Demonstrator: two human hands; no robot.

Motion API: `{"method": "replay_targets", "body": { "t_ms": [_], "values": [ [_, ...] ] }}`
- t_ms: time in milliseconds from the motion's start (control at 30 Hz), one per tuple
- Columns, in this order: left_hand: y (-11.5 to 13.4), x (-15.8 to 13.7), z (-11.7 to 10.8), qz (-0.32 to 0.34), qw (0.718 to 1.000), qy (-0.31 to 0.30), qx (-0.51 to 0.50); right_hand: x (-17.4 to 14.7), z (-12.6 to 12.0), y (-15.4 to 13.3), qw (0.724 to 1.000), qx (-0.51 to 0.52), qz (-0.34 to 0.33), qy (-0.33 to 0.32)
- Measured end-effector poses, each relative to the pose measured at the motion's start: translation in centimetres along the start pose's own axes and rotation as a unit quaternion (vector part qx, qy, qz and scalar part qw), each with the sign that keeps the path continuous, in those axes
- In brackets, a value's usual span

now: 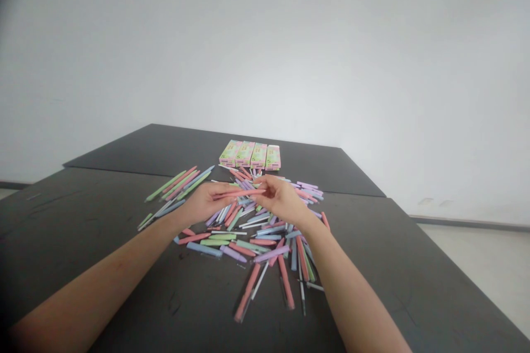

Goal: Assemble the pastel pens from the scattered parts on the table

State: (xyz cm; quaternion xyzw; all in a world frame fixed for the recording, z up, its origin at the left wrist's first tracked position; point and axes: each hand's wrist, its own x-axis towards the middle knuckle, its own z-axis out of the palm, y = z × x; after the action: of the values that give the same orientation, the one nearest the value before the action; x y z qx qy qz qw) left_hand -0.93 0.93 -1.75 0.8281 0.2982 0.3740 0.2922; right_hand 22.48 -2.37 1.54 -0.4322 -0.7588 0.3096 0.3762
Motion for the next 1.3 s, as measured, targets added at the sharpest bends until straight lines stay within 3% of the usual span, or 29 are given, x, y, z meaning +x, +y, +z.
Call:
{"method": "replay_targets", "body": {
  "t_ms": [100, 300, 533, 733, 800, 867, 933, 1100, 1300],
  "values": [
    [-0.1, 0.0, 0.0, 0.001, 1.0, 0.009, 0.005, 0.0, 0.0, 0.2, 0.999, -0.017, -0.025, 0.012],
    [0.2, -0.1, 0.3, 0.079, 0.991, 0.038, 0.104, 0.2, 0.5, 1.0, 0.997, 0.056, 0.043, 0.019],
    [0.0, -0.3, 0.3, 0.073, 0.988, 0.04, 0.128, 0.4, 0.8, 1.6, 0.994, 0.085, 0.068, 0.025],
    [-1.1, 0.2, -1.6, -0.021, 0.987, 0.048, 0.153, 0.7, 1.8, 1.7, 0.993, 0.088, 0.033, 0.074],
    [-1.9, 0.4, -2.9, -0.105, 0.966, 0.1, 0.214, 0.8, 1.8, 1.7, 0.992, 0.073, 0.046, 0.097],
    [-2.8, 0.3, -4.3, -0.199, 0.927, 0.141, 0.286, 0.8, 1.7, 1.6, 0.991, 0.065, 0.066, 0.101],
    [-3.8, 0.1, -5.5, -0.263, 0.902, 0.121, 0.321, 0.8, 1.7, 1.6, 0.991, 0.062, 0.076, 0.087],
    [-6.0, -0.9, -7.0, -0.346, 0.861, 0.064, 0.368, 0.9, 1.9, 2.2, 0.993, 0.059, 0.076, 0.064],
    [-7.0, -1.7, -6.9, -0.373, 0.836, 0.044, 0.399, 1.0, 1.9, 2.9, 0.995, 0.048, 0.068, 0.061]
  ]
}}
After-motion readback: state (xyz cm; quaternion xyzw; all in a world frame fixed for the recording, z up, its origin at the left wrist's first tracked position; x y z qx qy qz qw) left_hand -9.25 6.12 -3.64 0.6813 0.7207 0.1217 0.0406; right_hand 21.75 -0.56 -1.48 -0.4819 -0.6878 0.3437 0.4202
